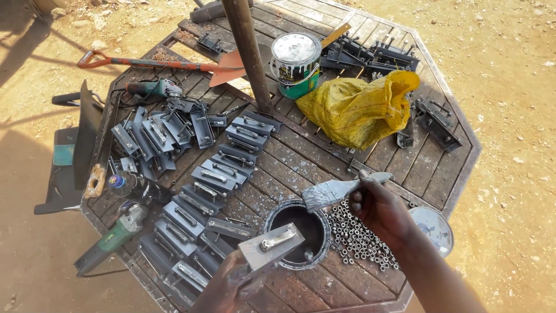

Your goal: Painting a metal bracket with black paint using a hand brush on a workshop table.

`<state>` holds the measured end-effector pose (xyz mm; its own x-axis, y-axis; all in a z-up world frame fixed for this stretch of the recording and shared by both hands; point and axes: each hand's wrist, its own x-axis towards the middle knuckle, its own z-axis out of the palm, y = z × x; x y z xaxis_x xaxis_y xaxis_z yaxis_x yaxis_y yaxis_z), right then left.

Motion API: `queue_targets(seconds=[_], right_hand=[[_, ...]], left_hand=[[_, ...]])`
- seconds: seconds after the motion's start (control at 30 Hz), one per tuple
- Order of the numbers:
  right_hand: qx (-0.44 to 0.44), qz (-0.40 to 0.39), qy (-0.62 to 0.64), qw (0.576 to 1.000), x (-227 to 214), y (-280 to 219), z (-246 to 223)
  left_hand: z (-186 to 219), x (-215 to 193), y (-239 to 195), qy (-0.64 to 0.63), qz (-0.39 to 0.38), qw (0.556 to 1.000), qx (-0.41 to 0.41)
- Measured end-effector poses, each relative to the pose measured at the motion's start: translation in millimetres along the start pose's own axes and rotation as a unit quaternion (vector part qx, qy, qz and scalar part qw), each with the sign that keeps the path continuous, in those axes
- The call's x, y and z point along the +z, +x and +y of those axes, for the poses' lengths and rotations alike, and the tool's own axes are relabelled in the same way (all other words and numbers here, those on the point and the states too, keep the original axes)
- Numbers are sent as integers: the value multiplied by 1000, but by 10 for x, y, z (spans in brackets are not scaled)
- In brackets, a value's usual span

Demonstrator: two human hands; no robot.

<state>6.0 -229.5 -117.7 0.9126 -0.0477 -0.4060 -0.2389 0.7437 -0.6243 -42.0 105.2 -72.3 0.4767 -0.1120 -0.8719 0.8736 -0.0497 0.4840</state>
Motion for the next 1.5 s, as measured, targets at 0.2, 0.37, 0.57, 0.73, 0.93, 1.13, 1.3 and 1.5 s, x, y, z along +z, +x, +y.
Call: queue_targets(seconds=[0.2, 0.37, 0.57, 0.73, 0.93, 1.13, 1.3, 1.5], right_hand=[[33, -3, 34, 999, 134, -98, 298], [-24, 36, -105, 994, -27, -47, 372], [23, 12, 26, 999, 107, -162, 76], [24, 51, -50, 997, -110, -121, 154], [2, 47, -10, 999, -76, -208, 208], [-17, 74, -3, 997, -93, -256, 155], [-23, 71, -17, 997, -119, -303, 174], [-74, 88, -52, 992, -187, -279, -52]], left_hand=[[-41, -90, -28, -38, 44, 998, -19], [13, -88, -13, -85, 78, 993, -25], [20, -30, 0, -132, 108, 985, -40], [104, 94, -36, -156, 80, 984, -30], [0, 86, 112, -202, 2, 978, 53], [14, 64, 113, -175, -198, 949, 173], [153, 212, -8, -176, -203, 944, 192], [184, 239, 30, -118, -235, 937, 231]])
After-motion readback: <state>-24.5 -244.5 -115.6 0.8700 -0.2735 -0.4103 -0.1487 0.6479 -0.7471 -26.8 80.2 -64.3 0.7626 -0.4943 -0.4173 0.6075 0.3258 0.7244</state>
